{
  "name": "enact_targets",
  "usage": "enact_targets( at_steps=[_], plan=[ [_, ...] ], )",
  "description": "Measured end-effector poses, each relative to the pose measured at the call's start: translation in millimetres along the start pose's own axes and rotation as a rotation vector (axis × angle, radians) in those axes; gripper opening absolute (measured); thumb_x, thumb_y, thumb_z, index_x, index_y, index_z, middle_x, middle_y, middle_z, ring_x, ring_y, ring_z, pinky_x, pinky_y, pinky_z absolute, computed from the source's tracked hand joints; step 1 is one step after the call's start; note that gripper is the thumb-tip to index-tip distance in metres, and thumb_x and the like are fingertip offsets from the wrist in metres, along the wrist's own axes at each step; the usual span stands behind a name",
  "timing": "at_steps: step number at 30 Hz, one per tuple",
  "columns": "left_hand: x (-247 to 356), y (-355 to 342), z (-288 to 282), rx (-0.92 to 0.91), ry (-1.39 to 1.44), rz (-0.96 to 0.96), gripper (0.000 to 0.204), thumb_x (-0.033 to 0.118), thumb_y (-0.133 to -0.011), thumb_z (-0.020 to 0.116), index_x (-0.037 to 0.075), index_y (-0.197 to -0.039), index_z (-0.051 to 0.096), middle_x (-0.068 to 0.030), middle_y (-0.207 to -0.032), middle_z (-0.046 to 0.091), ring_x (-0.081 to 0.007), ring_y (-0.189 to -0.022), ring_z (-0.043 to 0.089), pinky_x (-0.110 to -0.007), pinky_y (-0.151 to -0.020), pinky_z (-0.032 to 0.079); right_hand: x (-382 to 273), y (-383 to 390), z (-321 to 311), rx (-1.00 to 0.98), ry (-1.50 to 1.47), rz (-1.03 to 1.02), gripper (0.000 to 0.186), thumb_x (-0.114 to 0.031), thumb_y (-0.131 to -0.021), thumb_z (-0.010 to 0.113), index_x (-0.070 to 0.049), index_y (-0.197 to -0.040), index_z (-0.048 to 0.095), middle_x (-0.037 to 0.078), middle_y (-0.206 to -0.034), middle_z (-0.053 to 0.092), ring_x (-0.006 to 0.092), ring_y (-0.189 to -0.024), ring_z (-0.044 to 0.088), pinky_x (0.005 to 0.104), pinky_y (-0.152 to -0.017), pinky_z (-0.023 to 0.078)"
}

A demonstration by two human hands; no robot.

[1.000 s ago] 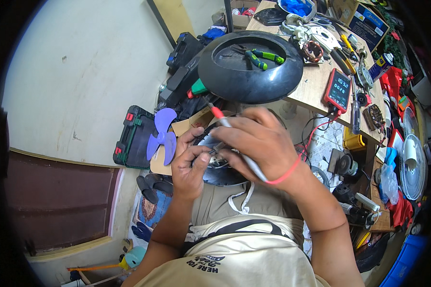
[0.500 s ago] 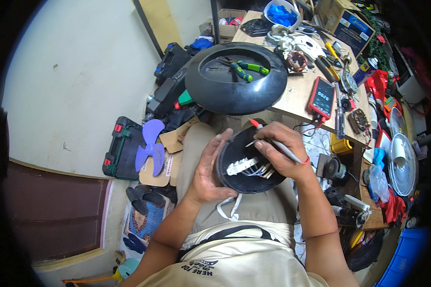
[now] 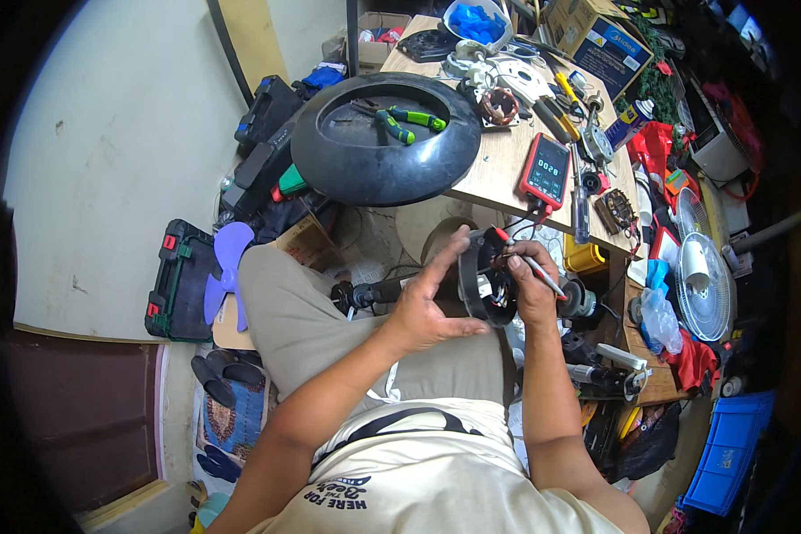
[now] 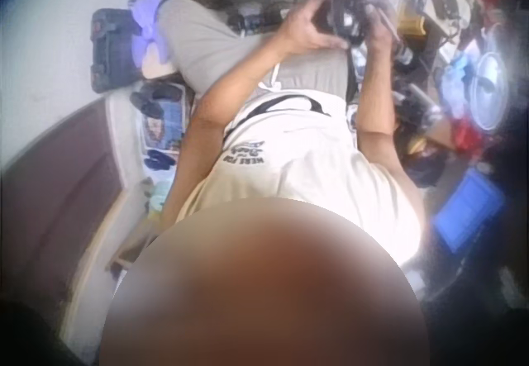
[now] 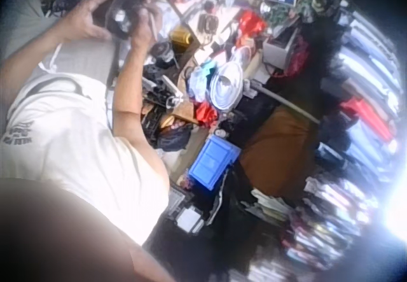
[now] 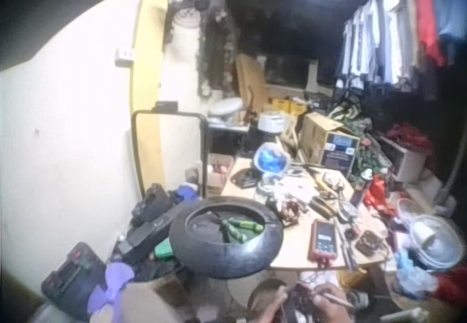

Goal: The person disassembles a black plastic fan housing using a screwdriver and pliers, then uses a multimeter to test the internal wiring and components. The person manipulates wires and connectors while seated at a cluttered workbench.

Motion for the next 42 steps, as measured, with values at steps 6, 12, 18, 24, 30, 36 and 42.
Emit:
enact_targets(
  at_steps=[6,12,18,24,30,36,42],
  plan=[
    [-8.8,-15.1,31.9,-0.056,-0.078,0.005,0.122,0.044,-0.068,0.102,0.007,-0.165,0.040,-0.0198,-0.173,0.036,-0.0352,-0.160,0.037,-0.045,-0.129,0.031,-0.5,7.8,-34.6,0.102,-0.061,0.003,0.028,-0.020,-0.098,0.079,-0.003,-0.115,0.066,0.009,-0.104,0.071,0.0194,-0.096,0.069,0.0343,-0.093,0.056],
    [8.0,-25.8,54.0,-0.032,-0.248,0.044,0.129,0.044,-0.072,0.099,0.007,-0.170,0.024,-0.0282,-0.169,0.038,-0.0401,-0.157,0.039,-0.047,-0.128,0.033,5.0,16.5,-48.0,0.169,-0.157,0.012,0.024,-0.016,-0.100,0.077,-0.003,-0.116,0.065,0.009,-0.104,0.071,0.0174,-0.096,0.067,0.0314,-0.093,0.054],
    [0.2,7.1,35.1,0.068,-0.066,-0.436,0.115,0.011,-0.080,0.082,0.009,-0.172,0.012,-0.0295,-0.155,0.051,-0.0387,-0.142,0.057,-0.043,-0.120,0.045,-8.0,29.2,-10.4,0.136,0.113,-0.074,0.021,-0.016,-0.100,0.075,-0.001,-0.111,0.067,0.009,-0.104,0.071,0.0201,-0.094,0.074,0.0343,-0.090,0.059],
    [5.1,30.7,-48.9,0.379,0.423,-0.370,0.102,-0.009,-0.068,0.057,0.000,-0.166,0.031,-0.0171,-0.154,0.054,-0.0282,-0.142,0.055,-0.038,-0.123,0.041,-68.5,28.2,15.7,0.071,-0.046,-0.356,0.015,-0.011,-0.101,0.073,-0.002,-0.111,0.068,0.014,-0.101,0.072,0.0232,-0.092,0.072,0.0379,-0.089,0.059],
    [52.3,62.6,-84.1,0.474,0.659,-0.255,0.107,0.003,-0.068,0.068,0.004,-0.168,0.029,-0.0190,-0.156,0.051,-0.0345,-0.145,0.053,-0.047,-0.126,0.039,-117.2,31.5,3.5,0.143,-0.129,-0.393,0.022,-0.017,-0.103,0.070,-0.001,-0.117,0.064,0.012,-0.100,0.069,0.0217,-0.092,0.067,0.0414,-0.091,0.055],
    [117.5,87.7,-88.5,0.447,0.576,-0.156,0.113,0.004,-0.071,0.073,0.007,-0.170,0.018,-0.0197,-0.154,0.052,-0.0337,-0.144,0.054,-0.045,-0.125,0.041,-97.1,36.7,40.6,0.119,-0.051,-0.269,0.024,-0.018,-0.104,0.071,0.000,-0.117,0.065,0.011,-0.103,0.070,0.0200,-0.093,0.072,0.0330,-0.082,0.055],
    [163.6,120.8,-73.9,0.343,0.363,-0.035,0.112,0.011,-0.080,0.080,0.008,-0.170,0.012,-0.0281,-0.167,0.035,-0.0379,-0.153,0.043,-0.050,-0.127,0.036,-97.9,56.8,87.1,0.067,-0.150,-0.225,0.024,-0.018,-0.103,0.073,-0.001,-0.118,0.064,0.010,-0.105,0.070,0.0186,-0.091,0.071,0.0297,-0.084,0.055]
  ],
)
Point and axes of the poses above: each hand's wrist, its own y-axis away from the middle knuckle, its own z-axis out of the palm, x = y × z, the point moved 8 cm from there along -y, towards the middle knuckle
